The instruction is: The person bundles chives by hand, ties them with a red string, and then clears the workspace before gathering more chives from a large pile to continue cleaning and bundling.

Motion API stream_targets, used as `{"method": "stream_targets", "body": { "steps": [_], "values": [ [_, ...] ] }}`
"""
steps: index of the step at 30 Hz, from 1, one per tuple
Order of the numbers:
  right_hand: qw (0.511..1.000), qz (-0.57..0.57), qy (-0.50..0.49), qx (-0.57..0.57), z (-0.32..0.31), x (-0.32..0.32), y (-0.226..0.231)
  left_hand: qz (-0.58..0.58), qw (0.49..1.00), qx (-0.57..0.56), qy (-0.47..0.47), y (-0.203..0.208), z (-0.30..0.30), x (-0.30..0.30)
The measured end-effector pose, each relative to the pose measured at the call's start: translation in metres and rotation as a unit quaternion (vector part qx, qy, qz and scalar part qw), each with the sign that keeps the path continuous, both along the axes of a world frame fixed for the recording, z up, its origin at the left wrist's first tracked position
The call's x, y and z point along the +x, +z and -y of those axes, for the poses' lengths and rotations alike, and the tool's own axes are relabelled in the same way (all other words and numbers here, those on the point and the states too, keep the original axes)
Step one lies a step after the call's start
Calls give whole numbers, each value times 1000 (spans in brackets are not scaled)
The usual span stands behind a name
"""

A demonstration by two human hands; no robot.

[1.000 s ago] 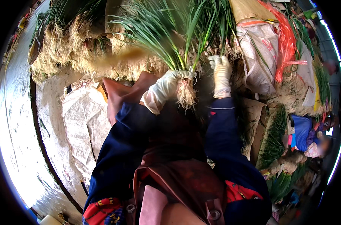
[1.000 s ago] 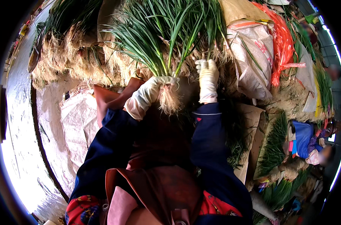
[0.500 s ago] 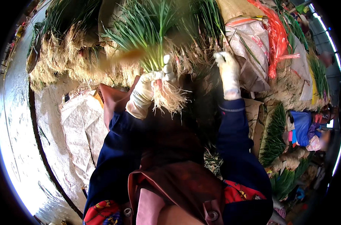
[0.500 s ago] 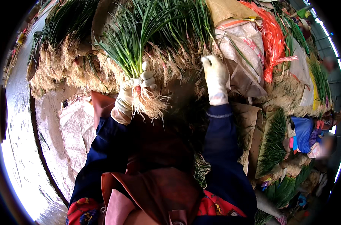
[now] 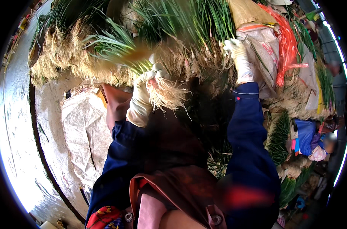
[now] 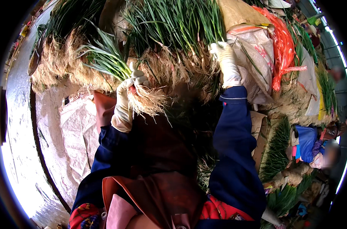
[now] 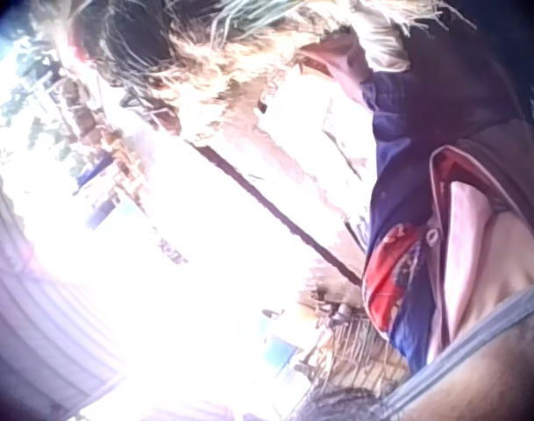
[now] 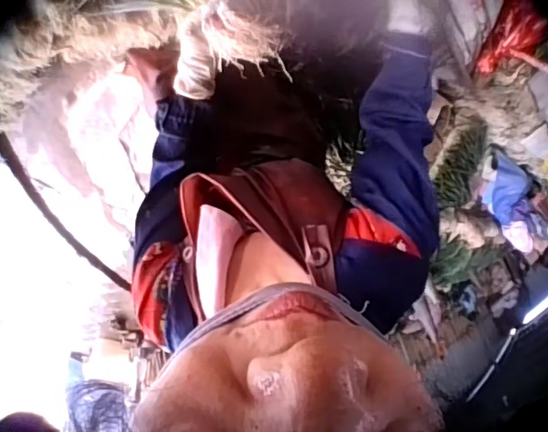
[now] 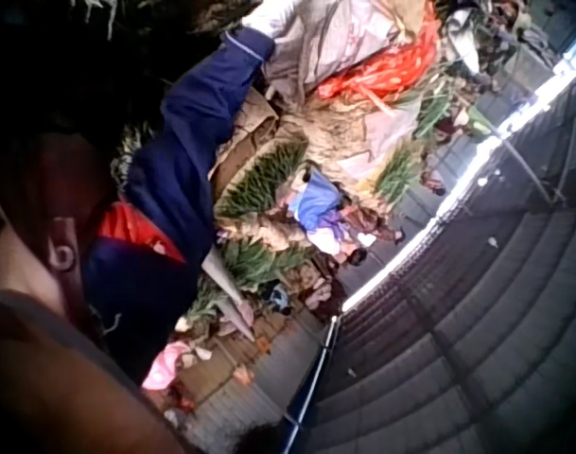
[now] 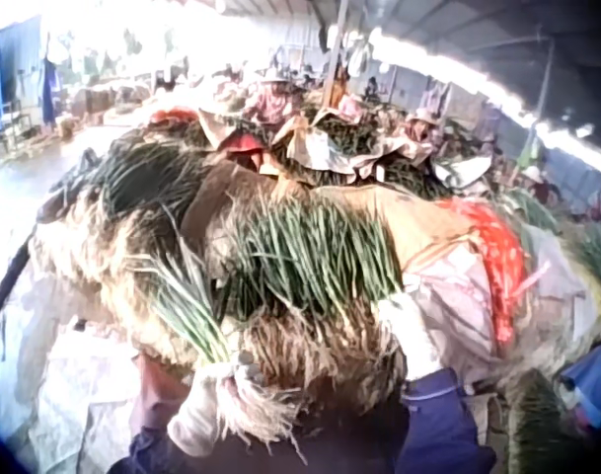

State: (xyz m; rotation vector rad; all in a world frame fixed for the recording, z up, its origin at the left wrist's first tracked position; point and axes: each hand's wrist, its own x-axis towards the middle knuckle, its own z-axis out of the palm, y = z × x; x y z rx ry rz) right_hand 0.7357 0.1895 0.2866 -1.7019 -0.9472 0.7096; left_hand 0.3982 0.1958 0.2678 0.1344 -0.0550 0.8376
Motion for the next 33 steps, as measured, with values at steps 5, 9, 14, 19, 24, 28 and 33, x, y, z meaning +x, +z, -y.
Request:
{"method": "stream_targets", "body": {
  "steps": [5, 9, 14, 19, 24, 28, 33],
  "values": [
    [953, 210, 68, -206, -17, 53, -64, -29, 999, -24, -32, -11, -2, 15],
    [999, 29, 1, -15, -14, 30, 35, -51, 998, -34, -14, -6, -2, -1],
    [911, -347, 194, 107, 1, 0, 60, -52, 998, -32, 0, -12, -4, -3],
    [992, 9, 95, -79, -17, -35, -18, -68, 998, -13, 11, -17, -4, 8],
    [906, 395, -3, -154, -31, -64, -32, -71, 997, -12, 9, -20, -5, 0],
    [886, 432, -4, -167, -35, -79, -25, -69, 997, -22, 15, -13, -1, -6],
    [967, 243, 25, -76, -40, -22, -35, -144, 989, -13, 32, -14, -3, -4]
  ]
}}
